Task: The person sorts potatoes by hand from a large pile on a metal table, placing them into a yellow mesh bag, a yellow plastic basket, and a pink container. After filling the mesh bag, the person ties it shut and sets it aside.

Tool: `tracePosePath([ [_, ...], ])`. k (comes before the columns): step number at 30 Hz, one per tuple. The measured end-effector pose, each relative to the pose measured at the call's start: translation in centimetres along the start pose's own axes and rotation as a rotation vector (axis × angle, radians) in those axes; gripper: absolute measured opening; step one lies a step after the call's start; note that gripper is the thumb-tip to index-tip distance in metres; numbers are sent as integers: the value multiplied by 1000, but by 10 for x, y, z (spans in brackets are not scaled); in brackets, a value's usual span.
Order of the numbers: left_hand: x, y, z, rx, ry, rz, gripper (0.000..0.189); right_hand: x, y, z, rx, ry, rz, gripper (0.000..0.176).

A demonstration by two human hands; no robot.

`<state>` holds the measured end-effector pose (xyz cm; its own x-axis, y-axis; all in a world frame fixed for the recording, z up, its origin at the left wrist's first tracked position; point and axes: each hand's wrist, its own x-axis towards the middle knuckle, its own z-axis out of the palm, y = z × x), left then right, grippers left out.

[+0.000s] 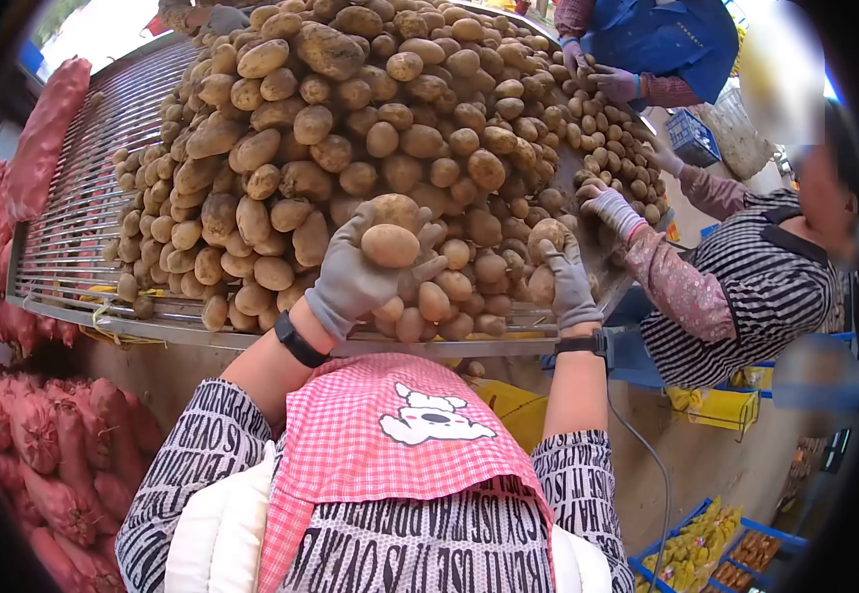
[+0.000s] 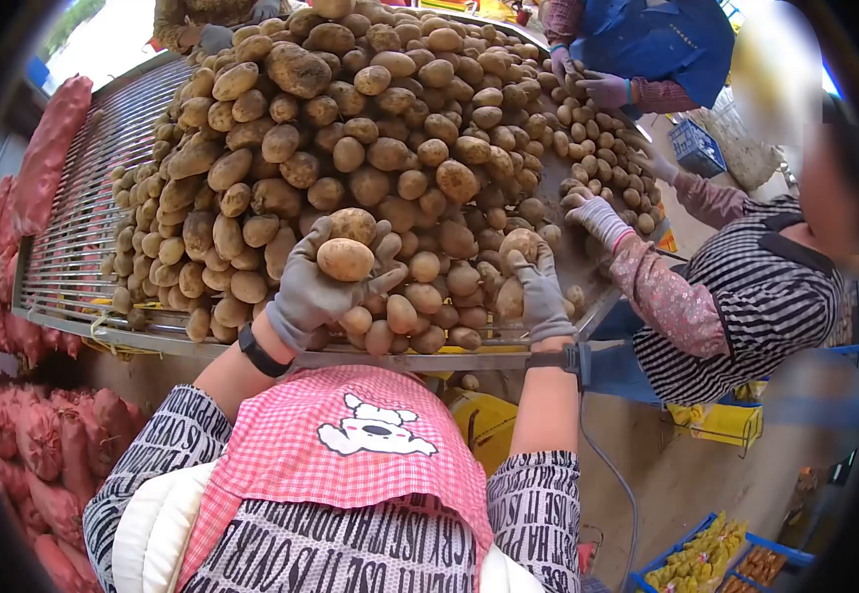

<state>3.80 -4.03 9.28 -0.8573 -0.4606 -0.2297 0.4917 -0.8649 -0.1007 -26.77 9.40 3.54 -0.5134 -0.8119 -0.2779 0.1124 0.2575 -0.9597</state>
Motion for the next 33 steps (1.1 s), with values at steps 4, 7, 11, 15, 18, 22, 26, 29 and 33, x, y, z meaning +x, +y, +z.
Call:
tracePosePath([
  [4, 9, -14, -5, 9, 103, -174, 54, -67, 32, -28, 821, -186, 186, 58],
  [7, 20, -35, -1, -31, 228, -406, 52, -129, 35, -26, 1278, -427, 190, 65],
  [11, 33, -91, 5, 127, 322, -598, 49, -209, 72, -29, 1425, -196, 11, 71],
  [15, 54, -151, -37, 361, 374, -876, 46, -255, 100, -37, 1592, 46, 24, 68],
  [18, 57, -197, -56, 806, 55, -843, 42, -260, 110, -25, 1717, 219, -11, 62],
  [22, 73, -259, -53, 1019, 46, -894, 37, -264, 186, -21, 1784, 629, -3, 53],
  [26, 80, -297, -89, 1242, -241, -1002, 39, -277, 219, -11, 1656, 1080, 66, 50],
  [29, 74, -300, -81, 1375, -286, -1181, 42, -289, 253, -14, 1661, 1293, 56, 49],
  [33, 60, -260, -87, 1355, -4, -1181, 42, -279, 249, -7, 1598, 1175, 363, 53],
])
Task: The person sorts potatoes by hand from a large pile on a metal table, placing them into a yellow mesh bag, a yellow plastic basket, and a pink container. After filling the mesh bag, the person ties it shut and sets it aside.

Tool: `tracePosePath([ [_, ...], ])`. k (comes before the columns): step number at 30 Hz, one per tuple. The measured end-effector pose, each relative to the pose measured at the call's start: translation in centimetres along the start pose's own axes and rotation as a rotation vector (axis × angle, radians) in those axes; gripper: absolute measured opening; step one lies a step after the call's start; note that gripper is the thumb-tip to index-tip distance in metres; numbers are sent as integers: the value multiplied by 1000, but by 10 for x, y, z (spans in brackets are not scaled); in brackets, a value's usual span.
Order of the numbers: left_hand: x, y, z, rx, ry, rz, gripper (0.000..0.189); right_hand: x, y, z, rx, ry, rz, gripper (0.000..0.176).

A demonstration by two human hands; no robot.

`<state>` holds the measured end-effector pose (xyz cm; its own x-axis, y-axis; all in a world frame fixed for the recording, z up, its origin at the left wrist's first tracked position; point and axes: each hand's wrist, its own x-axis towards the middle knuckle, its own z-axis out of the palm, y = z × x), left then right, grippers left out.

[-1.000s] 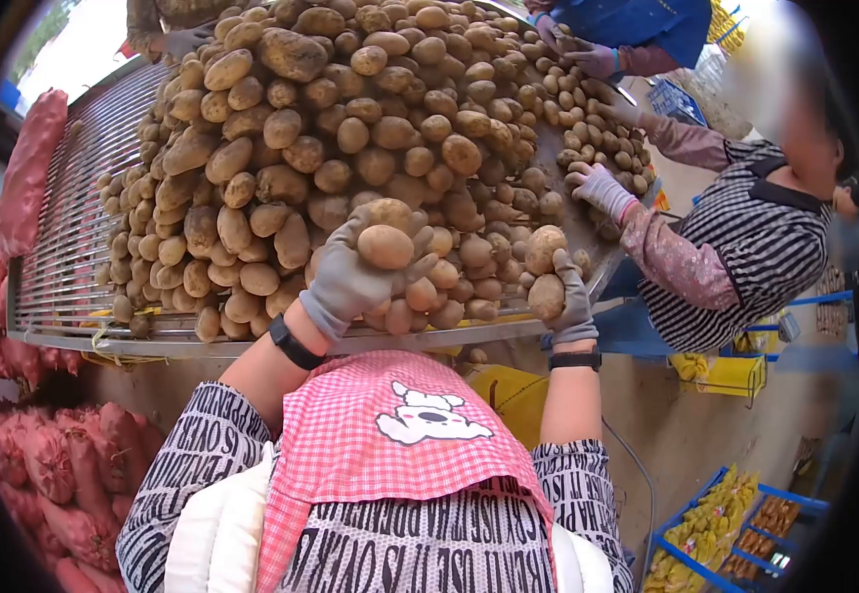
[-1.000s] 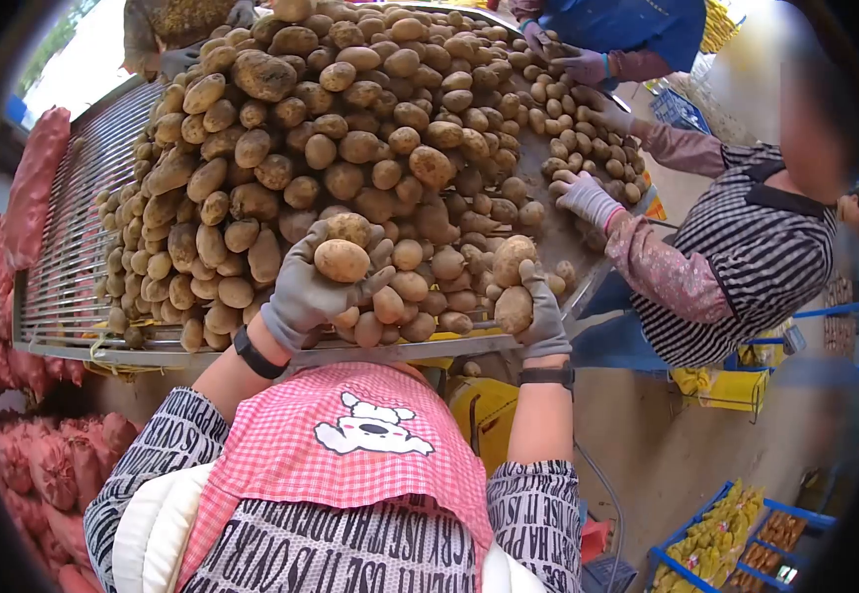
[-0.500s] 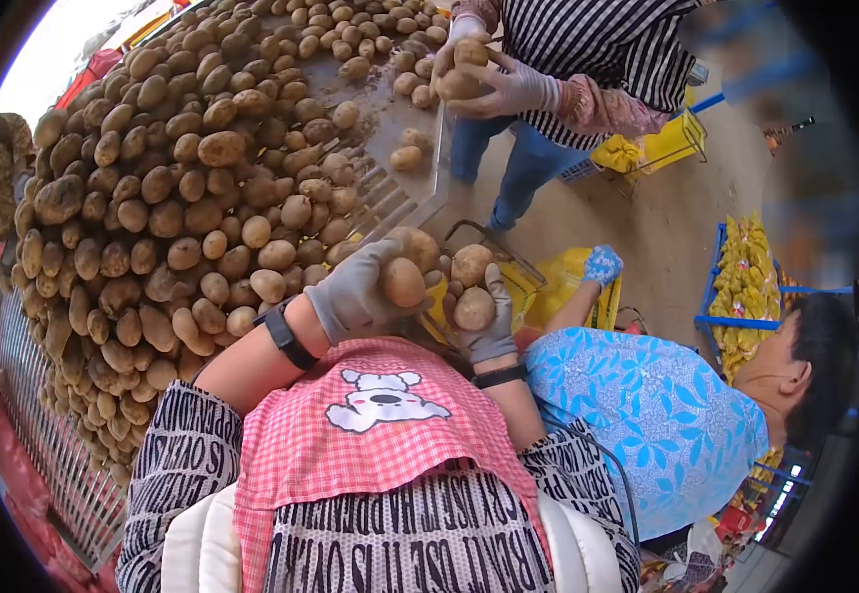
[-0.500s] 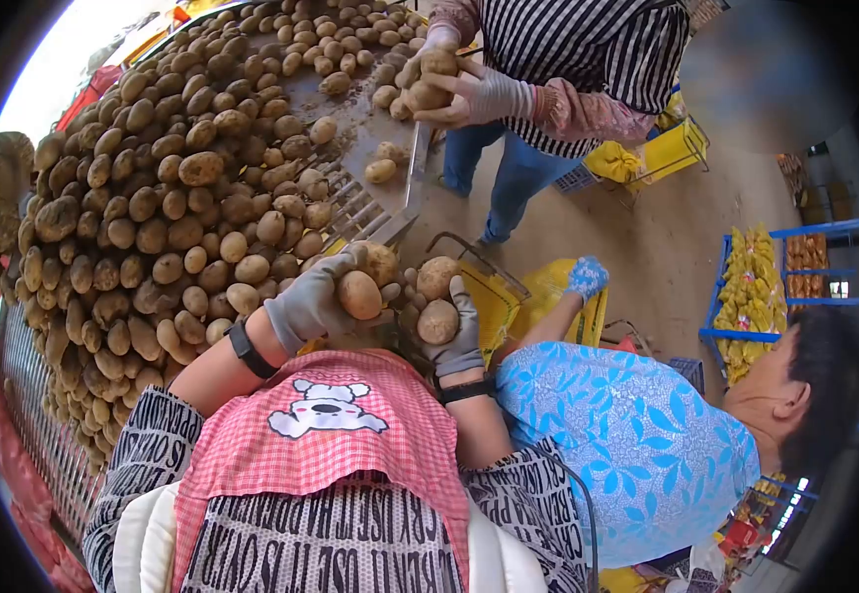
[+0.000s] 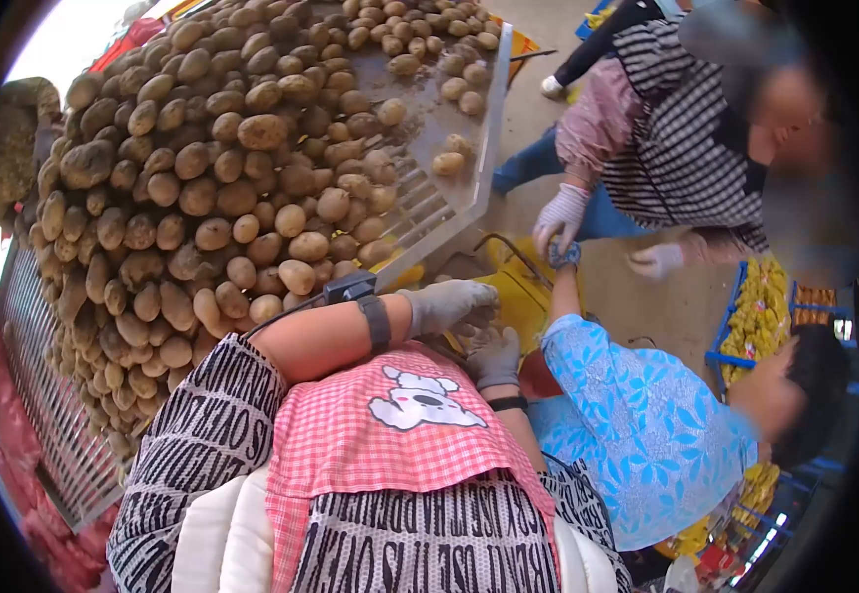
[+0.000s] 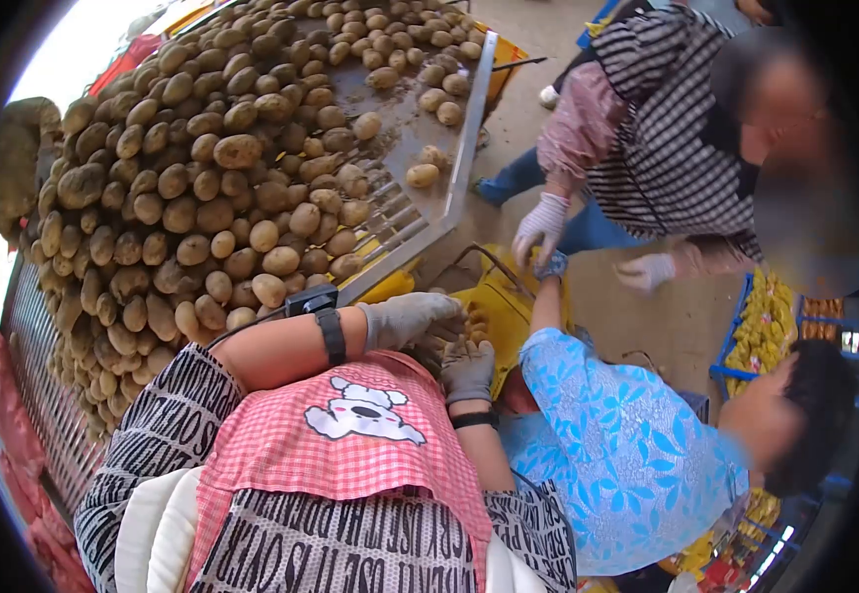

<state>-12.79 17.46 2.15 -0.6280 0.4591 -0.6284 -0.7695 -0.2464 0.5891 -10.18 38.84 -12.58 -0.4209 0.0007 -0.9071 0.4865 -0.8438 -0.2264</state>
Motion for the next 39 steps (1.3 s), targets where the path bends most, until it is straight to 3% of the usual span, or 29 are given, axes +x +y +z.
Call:
tracePosePath([
  [2, -20, -15, -21, 47, 61, 74, 42, -16, 11, 18, -283, -192, 24, 48],
  [4, -31, -34, -45, 26, 58, 130, 33, -57, 33, 68, -414, -171, 56, 43],
  [6, -67, -35, -47, 43, 198, 165, 30, -76, 54, 97, -727, -347, -160, 36],
  [7, -81, -38, -52, 73, 196, 297, 30, -93, 61, 115, -841, -440, -233, 30],
  [8, -95, -40, -56, 58, 213, 309, 30, -100, 70, 131, -862, -453, -224, 30],
  [10, -132, -38, -58, 71, 390, 318, 27, -112, 88, 161, -1035, -741, -293, 26],
  [12, -160, -50, -64, 44, 497, 393, 26, -122, 109, 186, -1127, -845, -252, 26],
  [18, -234, -108, -77, -11, 887, 583, 25, -147, 180, 236, -1447, -1371, -744, 31],
  [20, -251, -128, -79, -121, 1053, 711, 25, -152, 203, 247, -1524, -1462, -762, 29],
  [21, -262, -130, -76, -301, 1046, 855, 25, -156, 215, 249, -1538, -1539, -820, 28],
  [22, -270, -138, -79, -316, 1079, 864, 25, -161, 229, 254, -1543, -1618, -884, 28],
  [23, -279, -146, -85, -270, 1271, 858, 26, -170, 242, 268, -1481, -1815, -1041, 31],
  [24, -288, -150, -90, -218, 1455, 843, 26, -166, 255, 274, -1471, -1828, -1059, 32],
  [25, -303, -142, -88, -207, 1554, 948, 25, -171, 267, 283, -1557, -1805, -1129, 33],
  [28, -334, -158, -107, -342, 1630, 1115, 24, -158, 292, 306, -1727, -1770, -1283, 41],
  [30, -351, -163, -110, -237, 1742, 1107, 24, -158, 302, 315, -2130, -1608, -1437, 46],
  [32, -364, -168, -113, -133, 1859, 1086, 23, -148, 304, 317, -2168, -1647, -1510, 47],
  [34, -372, -174, -117, -187, 1871, 1130, 24, -154, 303, 319, -2213, -1661, -1731, 46],
  [36, -373, -176, -123, -260, 1862, 1168, 26, -162, 303, 327, -2296, -1661, -1719, 43],
  [38, -371, -164, -125, 82, 2027, 860, 31, -166, 301, 337, -2325, -1879, -1782, 38],
  [39, -376, -157, -130, 547, 2136, 576, 52, -163, 301, 339, -2326, -1945, -1734, 42],
])
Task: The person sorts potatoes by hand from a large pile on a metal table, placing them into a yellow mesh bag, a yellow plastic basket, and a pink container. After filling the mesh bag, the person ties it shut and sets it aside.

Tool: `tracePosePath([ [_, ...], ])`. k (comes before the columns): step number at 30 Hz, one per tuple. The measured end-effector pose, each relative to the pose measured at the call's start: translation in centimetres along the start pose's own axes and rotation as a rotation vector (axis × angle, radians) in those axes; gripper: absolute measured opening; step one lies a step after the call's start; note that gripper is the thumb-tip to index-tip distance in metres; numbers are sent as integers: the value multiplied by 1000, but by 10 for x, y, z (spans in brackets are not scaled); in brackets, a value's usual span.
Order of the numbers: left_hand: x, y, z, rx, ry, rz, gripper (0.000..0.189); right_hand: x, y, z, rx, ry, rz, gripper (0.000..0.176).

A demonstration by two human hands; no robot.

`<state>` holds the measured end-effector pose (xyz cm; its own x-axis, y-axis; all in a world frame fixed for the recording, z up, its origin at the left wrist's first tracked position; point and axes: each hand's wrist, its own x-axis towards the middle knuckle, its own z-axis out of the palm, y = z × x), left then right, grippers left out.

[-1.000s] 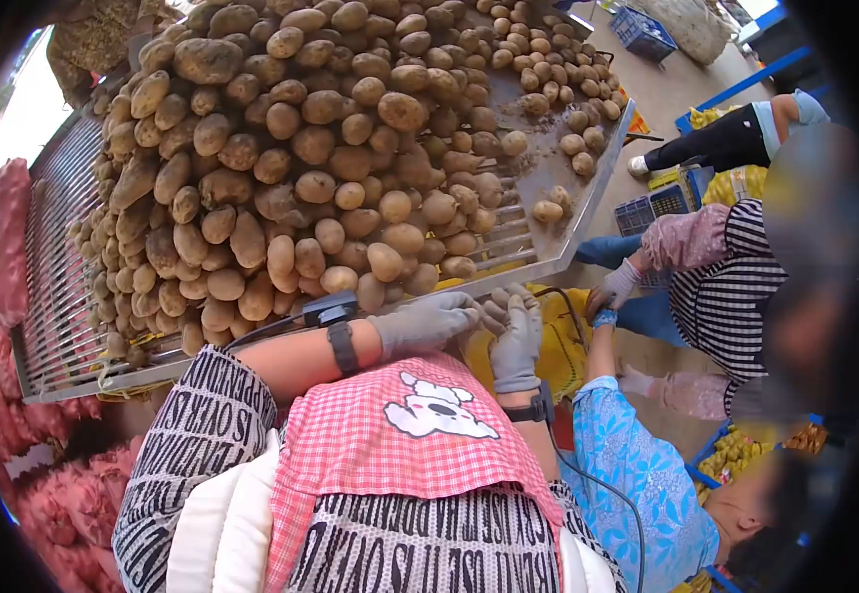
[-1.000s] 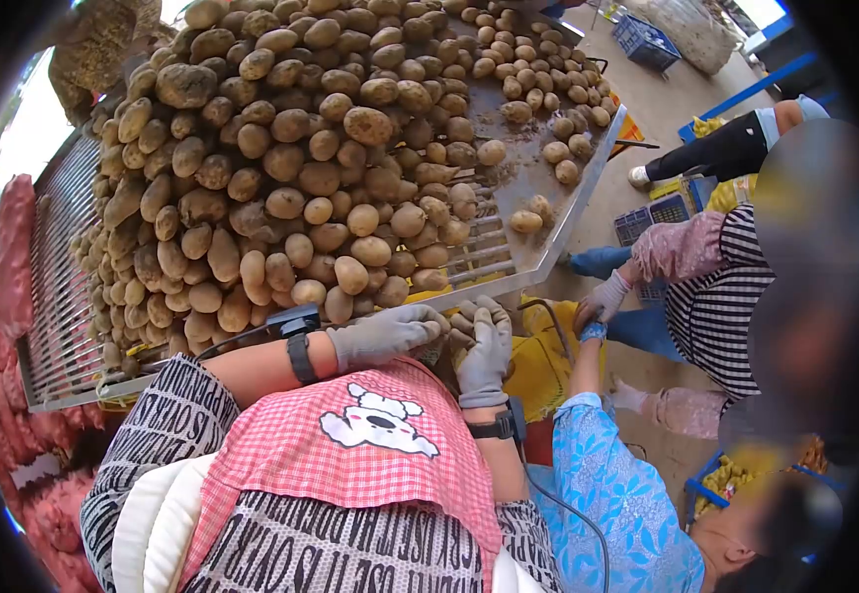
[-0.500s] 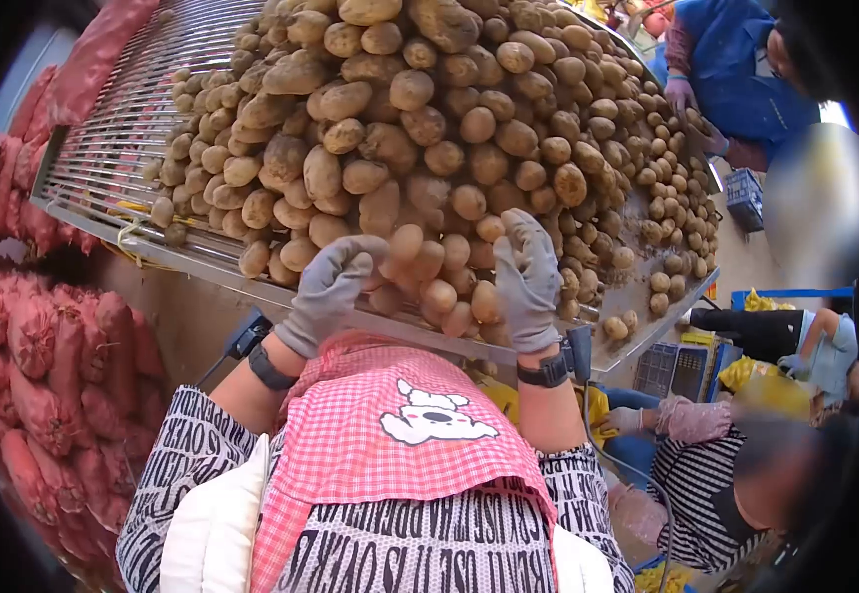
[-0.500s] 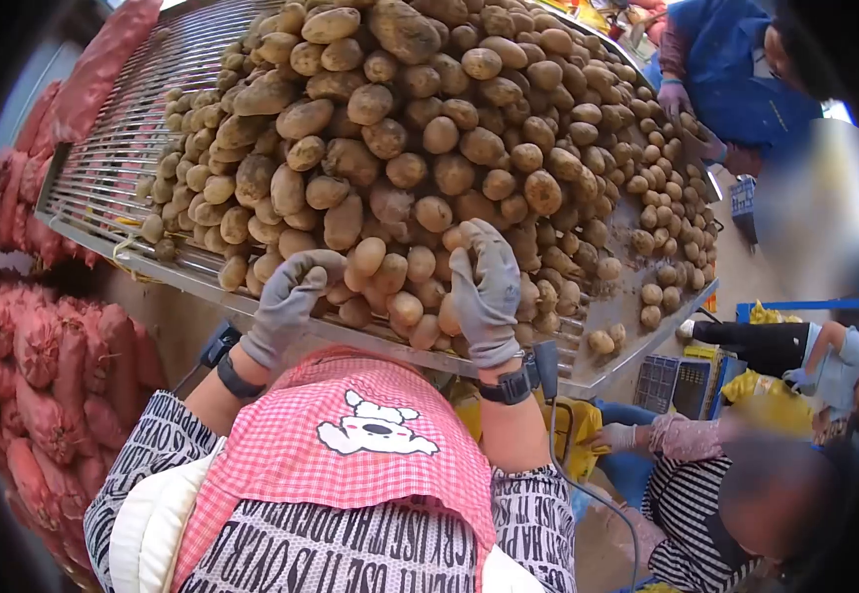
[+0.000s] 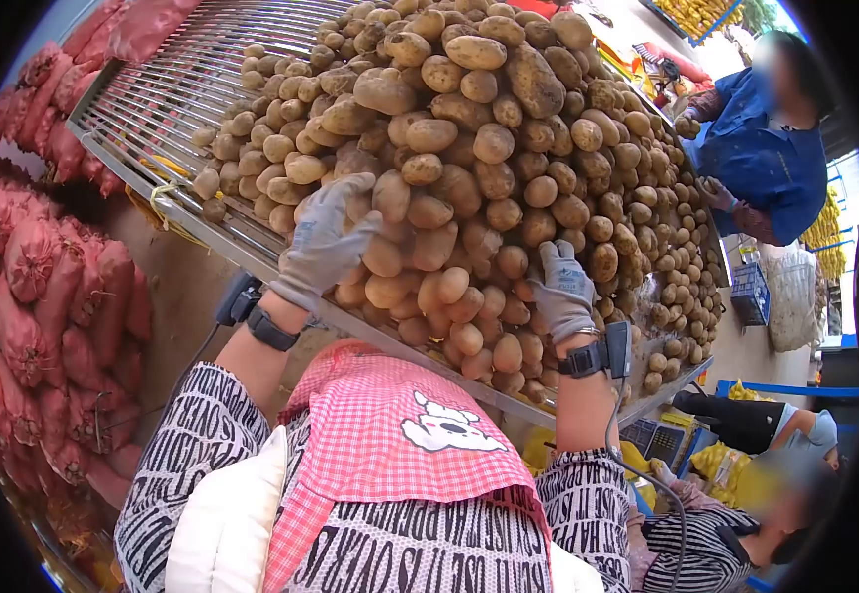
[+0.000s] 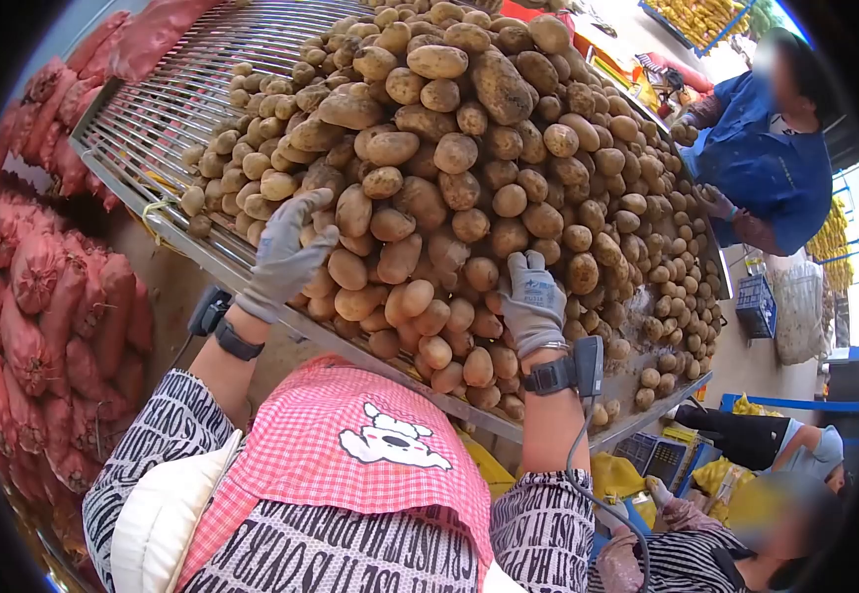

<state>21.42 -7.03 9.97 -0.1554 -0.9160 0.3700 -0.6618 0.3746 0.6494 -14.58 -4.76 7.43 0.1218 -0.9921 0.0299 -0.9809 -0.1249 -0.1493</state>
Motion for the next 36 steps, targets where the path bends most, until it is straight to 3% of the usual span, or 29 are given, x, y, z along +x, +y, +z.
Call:
tracePosePath([
  [1, 7, 5, 7, 1, 14, -1, 52, 2, -1, 0, -5, 6, -12, 42],
  [3, 19, 17, 28, 404, -88, 25, 76, 1, -3, -2, 64, -76, 66, 42],
  [7, 35, 20, 46, 549, -113, -61, 86, -7, 9, 11, 81, -57, 73, 48],
  [9, 37, 24, 37, 519, -240, -94, 84, -4, 15, 6, 109, -79, 62, 54],
  [10, 25, 12, 40, 427, -95, 12, 79, -2, 16, 4, 47, -78, 45, 53],
  [11, 15, 2, 42, 430, -98, 22, 79, -1, 17, 3, -13, -78, 30, 52],
  [13, 0, -8, 40, 243, 107, 263, 76, -1, 15, -1, -28, -75, 59, 54],
  [15, -4, -8, 35, 232, 99, 285, 73, -4, 14, -1, -46, -77, 78, 56],
  [18, -5, 4, 15, -861, 105, -298, 74, 0, 14, 5, -52, -31, 36, 58],
  [19, -4, -5, 9, -854, 120, -299, 74, 1, 17, 8, -36, -29, 14, 60],
  [21, 0, -31, -3, -1740, -123, -279, 71, 1, 25, 13, -17, -24, -21, 61],
  [22, 1, -29, -9, -1807, -152, -261, 74, 1, 28, 15, 13, -30, -8, 63],
  [25, 3, -19, -25, -1834, -128, -337, 71, 1, 27, 10, 54, -88, 58, 73],
  [30, 7, -26, -20, -1786, -85, -392, 57, -19, 26, 6, 80, 60, 125, 64],
  [33, 31, -45, -22, -1823, -204, -490, 44, -34, 29, 12, 235, 205, 212, 59],
  [35, 64, -51, -29, -1370, -112, -303, 31, -39, 35, 25, 274, 283, 173, 62],
  [36, 84, -43, -35, -1076, -43, -304, 33, -42, 36, 32, 326, 370, 158, 63],
])
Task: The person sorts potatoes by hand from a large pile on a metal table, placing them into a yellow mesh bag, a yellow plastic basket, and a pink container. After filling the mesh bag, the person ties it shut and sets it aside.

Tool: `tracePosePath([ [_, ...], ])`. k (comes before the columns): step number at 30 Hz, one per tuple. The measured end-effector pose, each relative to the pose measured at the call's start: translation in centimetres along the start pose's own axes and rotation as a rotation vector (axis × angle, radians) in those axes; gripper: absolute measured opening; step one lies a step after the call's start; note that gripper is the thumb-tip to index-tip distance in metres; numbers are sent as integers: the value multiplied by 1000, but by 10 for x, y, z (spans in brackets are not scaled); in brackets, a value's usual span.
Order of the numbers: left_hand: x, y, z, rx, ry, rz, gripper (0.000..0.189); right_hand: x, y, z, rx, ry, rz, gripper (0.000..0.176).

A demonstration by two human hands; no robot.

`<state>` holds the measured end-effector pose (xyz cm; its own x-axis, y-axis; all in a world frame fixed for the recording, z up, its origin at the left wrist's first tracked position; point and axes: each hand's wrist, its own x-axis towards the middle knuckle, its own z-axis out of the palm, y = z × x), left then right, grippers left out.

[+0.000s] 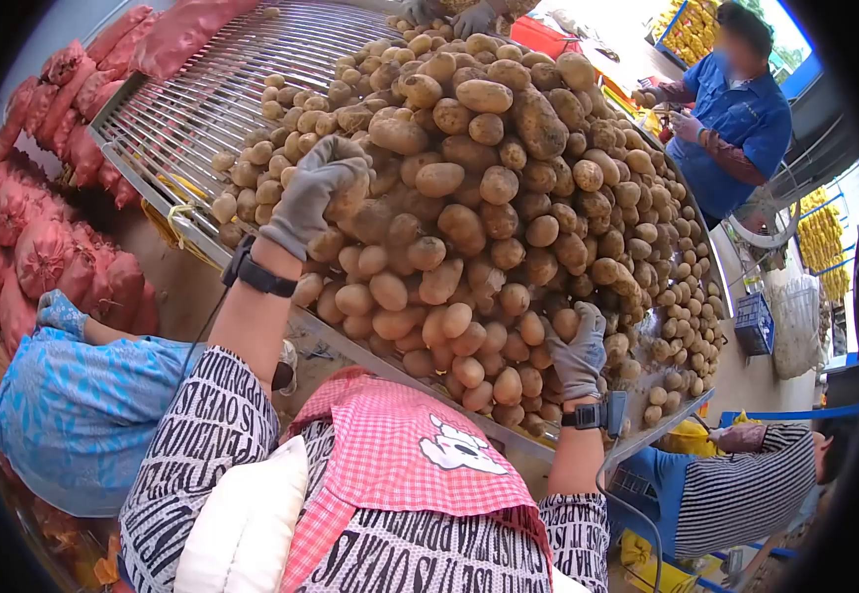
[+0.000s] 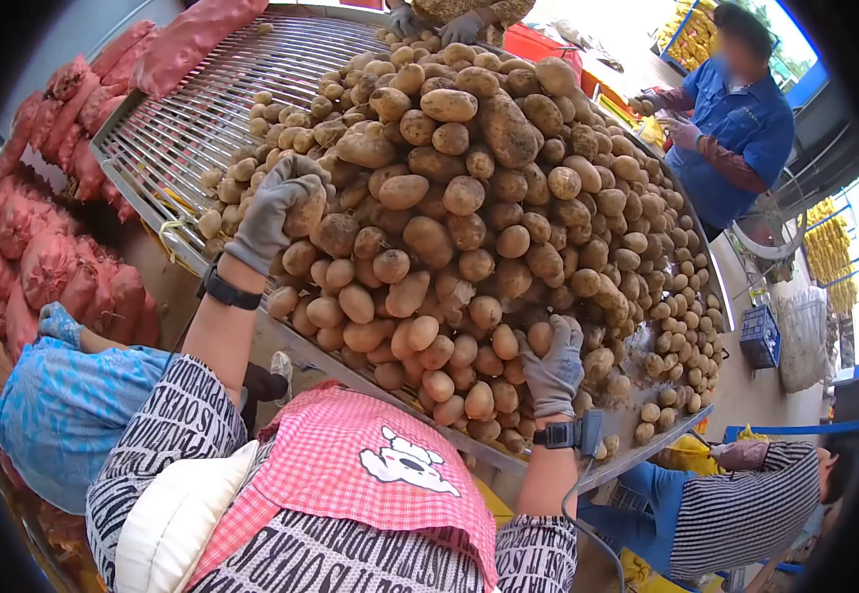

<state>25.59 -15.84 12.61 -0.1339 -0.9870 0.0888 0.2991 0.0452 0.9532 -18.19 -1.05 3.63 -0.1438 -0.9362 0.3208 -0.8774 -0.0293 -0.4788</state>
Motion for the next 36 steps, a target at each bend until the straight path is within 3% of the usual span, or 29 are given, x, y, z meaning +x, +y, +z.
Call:
tracePosePath([
  [1, 18, 14, 8, -2, -12, -4, 33, -5, 5, 4, 60, 81, -18, 64],
  [2, 37, 28, 18, 370, -13, 16, 42, -11, 12, 10, 222, 34, 160, 63],
  [3, 52, 42, 28, 741, -16, 40, 51, -11, 6, 7, 215, 44, 170, 63],
  [5, 71, 64, 60, 1196, -146, -94, 73, -14, -12, -3, 1152, 89, 474, 59],
  [6, 88, 63, 69, 1365, -285, -344, 89, -17, -4, -3, 1338, 101, 481, 55],
  [7, 102, 34, 64, 1727, -289, -181, 87, -26, 11, -4, 1472, 107, 491, 54],
  [8, 91, 44, 93, 1792, -266, -315, 87, -38, 22, -4, 1790, 54, 488, 50],
  [9, 97, 28, 84, 1840, -179, -280, 86, -45, 27, -7, 2117, -11, 445, 48],
  [10, 99, 27, 84, 1830, -153, -315, 84, -48, 18, -16, 2102, 31, 447, 48],
  [12, 100, 19, 64, 1706, -124, -219, 79, -57, -1, -42, 2254, 472, 810, 41],
  [14, 101, 14, 48, 1463, -100, -224, 80, -81, 15, -52, 2183, 643, 893, 36],
  [15, 107, -4, 22, 1352, -123, -135, 76, -91, 27, -51, 2129, 749, 974, 32],
  [17, 94, -9, 18, 919, -184, -89, 63, -125, 62, -46, 2088, 772, 927, 23],
  [18, 89, -12, 11, 921, -195, -89, 63, -139, 66, -49, 2003, 766, 973, 21],
  [20, 79, -22, -9, 200, -91, -145, 52, -158, 78, -53, 1768, 754, 1048, 19],
  [21, 70, -28, -29, 201, -104, -154, 52, -164, 77, -54, 1764, 771, 1056, 19],
  [23, 44, -42, -69, -245, 49, -321, 49, -168, 78, -58, 1622, 814, 1191, 24],
  [25, 11, -57, -76, 79, -385, 88, 52, -169, 77, -60, 1577, 748, 1168, 26],
  [27, -31, -8, 9, -844, -431, -401, 57, -164, 73, -59, 1531, 678, 1145, 27],
  [29, -60, -42, -18, -1016, -249, -420, 57, -149, 68, -61, 1563, 614, 1138, 28],
  [36, -127, -51, 48, -1213, -351, -739, 65, -141, 103, -72, 1452, 830, 1148, 28],
])
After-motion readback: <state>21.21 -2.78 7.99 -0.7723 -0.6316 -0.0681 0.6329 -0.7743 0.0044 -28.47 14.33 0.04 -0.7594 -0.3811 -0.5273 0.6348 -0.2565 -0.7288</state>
